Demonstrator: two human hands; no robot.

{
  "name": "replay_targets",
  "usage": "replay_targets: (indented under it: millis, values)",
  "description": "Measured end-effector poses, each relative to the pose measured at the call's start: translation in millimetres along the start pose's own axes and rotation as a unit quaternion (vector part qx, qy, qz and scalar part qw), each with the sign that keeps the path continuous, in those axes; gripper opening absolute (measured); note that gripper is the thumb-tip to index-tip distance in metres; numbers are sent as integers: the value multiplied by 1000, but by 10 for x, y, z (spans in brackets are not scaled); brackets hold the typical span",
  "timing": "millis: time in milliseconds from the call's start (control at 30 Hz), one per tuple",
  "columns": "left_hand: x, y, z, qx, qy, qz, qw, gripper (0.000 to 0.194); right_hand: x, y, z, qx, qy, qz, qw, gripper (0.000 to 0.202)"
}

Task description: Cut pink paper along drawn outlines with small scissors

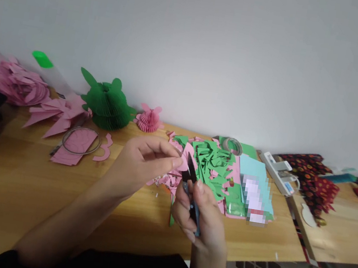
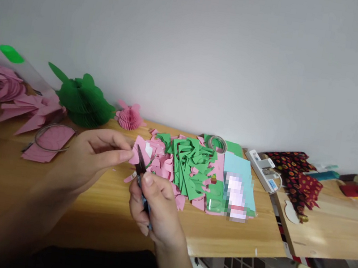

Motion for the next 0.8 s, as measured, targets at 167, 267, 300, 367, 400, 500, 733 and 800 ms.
replay_targets:
  millis: [167, 267, 300, 367, 400, 500, 733, 800]
  values:
    - [11, 6, -9, -9, 8, -5, 1000, 14, 1, 6, -5, -2, 3, 7, 1000, 43]
    - [17, 8, -14, -9, 12, -14, 1000, 13, -16, 14, -6, -2, 7, 10, 1000, 44]
    - [16, 6, -14, -8, 12, -15, 1000, 13, -21, 15, -5, -2, 10, 10, 1000, 44]
    - [16, 1, -9, -2, 12, -16, 1000, 12, -28, 15, -2, -1, 13, 10, 1000, 44]
    - [18, -1, -4, 1, 11, -17, 1000, 12, -29, 14, -1, -1, 14, 11, 1000, 44]
    - [30, -8, 7, 8, 10, -22, 1000, 12, -19, 7, 0, -1, 11, 9, 1000, 44]
    - [33, -7, 39, 38, -7, -11, 999, 10, 0, -11, -14, -5, 14, 4, 1000, 43]
    - [26, -2, 40, 39, -12, -8, 999, 11, -2, -12, -20, -5, 16, 5, 1000, 44]
Point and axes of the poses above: each hand's wrist, its own y-axis towards the middle knuckle, its own x-axis out of the back of the hand, z = x × y, the point moved 5 cm from there along y, towards the middle knuckle, and after that the axes turned 9 degrees about -z, right-handed, at the moved point
